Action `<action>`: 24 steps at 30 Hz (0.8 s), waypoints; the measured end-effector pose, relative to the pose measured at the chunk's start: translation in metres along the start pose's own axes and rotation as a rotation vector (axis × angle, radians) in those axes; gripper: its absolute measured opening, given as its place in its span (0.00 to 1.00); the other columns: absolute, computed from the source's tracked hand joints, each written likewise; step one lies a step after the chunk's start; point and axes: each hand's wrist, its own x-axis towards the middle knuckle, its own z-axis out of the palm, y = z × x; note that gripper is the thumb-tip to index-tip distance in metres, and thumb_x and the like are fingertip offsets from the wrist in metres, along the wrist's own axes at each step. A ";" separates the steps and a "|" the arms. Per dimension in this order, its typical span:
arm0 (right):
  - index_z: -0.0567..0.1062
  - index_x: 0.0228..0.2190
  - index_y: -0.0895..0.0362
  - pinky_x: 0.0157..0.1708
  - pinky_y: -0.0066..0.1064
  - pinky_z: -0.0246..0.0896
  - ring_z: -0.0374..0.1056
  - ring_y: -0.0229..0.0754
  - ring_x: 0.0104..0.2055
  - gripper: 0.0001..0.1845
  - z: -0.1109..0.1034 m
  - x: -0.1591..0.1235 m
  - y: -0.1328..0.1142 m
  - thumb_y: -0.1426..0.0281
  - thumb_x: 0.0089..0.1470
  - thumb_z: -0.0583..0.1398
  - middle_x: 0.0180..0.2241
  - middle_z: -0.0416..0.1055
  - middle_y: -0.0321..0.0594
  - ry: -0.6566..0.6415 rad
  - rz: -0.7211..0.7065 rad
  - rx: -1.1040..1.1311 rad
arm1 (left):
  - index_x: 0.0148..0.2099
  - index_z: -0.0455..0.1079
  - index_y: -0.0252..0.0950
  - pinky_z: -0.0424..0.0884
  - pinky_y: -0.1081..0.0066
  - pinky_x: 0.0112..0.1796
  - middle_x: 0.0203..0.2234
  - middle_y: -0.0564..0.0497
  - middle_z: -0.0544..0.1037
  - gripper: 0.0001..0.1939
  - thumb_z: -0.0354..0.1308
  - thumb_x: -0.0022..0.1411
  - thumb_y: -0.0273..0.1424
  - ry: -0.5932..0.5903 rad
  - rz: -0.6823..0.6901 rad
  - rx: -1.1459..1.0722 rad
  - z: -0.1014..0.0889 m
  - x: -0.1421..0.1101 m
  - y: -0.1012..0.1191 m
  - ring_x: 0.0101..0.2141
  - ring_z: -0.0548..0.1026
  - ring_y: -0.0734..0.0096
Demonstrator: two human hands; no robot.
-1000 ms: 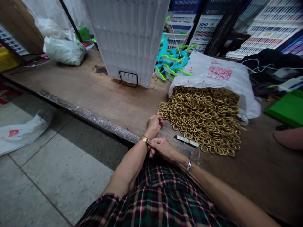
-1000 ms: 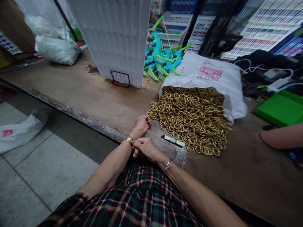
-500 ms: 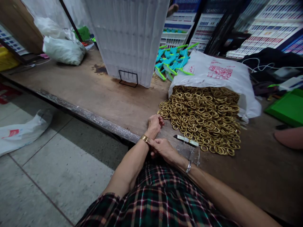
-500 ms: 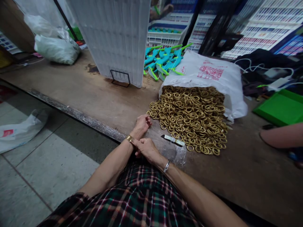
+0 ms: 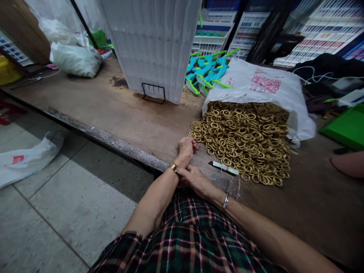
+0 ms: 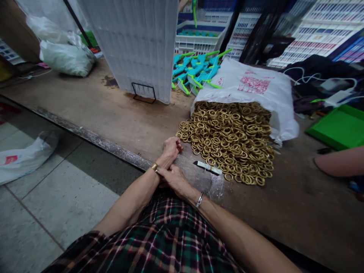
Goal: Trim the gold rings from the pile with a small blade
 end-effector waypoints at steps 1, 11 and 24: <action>0.67 0.33 0.59 0.21 0.26 0.64 0.66 0.35 0.23 0.13 0.000 0.000 0.001 0.65 0.45 0.60 0.26 0.70 0.38 0.008 -0.007 0.004 | 0.25 0.60 0.35 0.60 0.78 0.20 0.14 0.59 0.63 0.05 0.51 0.51 0.23 0.002 0.002 0.004 0.000 0.000 0.000 0.14 0.59 0.82; 0.65 0.32 0.59 0.23 0.26 0.65 0.66 0.35 0.25 0.21 -0.004 0.008 0.010 0.57 0.43 0.62 0.27 0.69 0.37 -0.015 -0.116 -0.034 | 0.24 0.58 0.35 0.61 0.77 0.21 0.14 0.59 0.62 0.06 0.50 0.51 0.23 -0.018 0.003 0.036 0.002 0.002 0.001 0.13 0.58 0.83; 0.67 0.30 0.55 0.27 0.29 0.60 0.61 0.37 0.26 0.10 -0.038 0.001 0.006 0.62 0.48 0.56 0.24 0.66 0.35 0.425 -0.549 -0.470 | 0.23 0.59 0.36 0.58 0.78 0.19 0.13 0.59 0.63 0.08 0.53 0.52 0.28 -0.118 0.103 0.280 -0.002 -0.005 0.001 0.13 0.59 0.82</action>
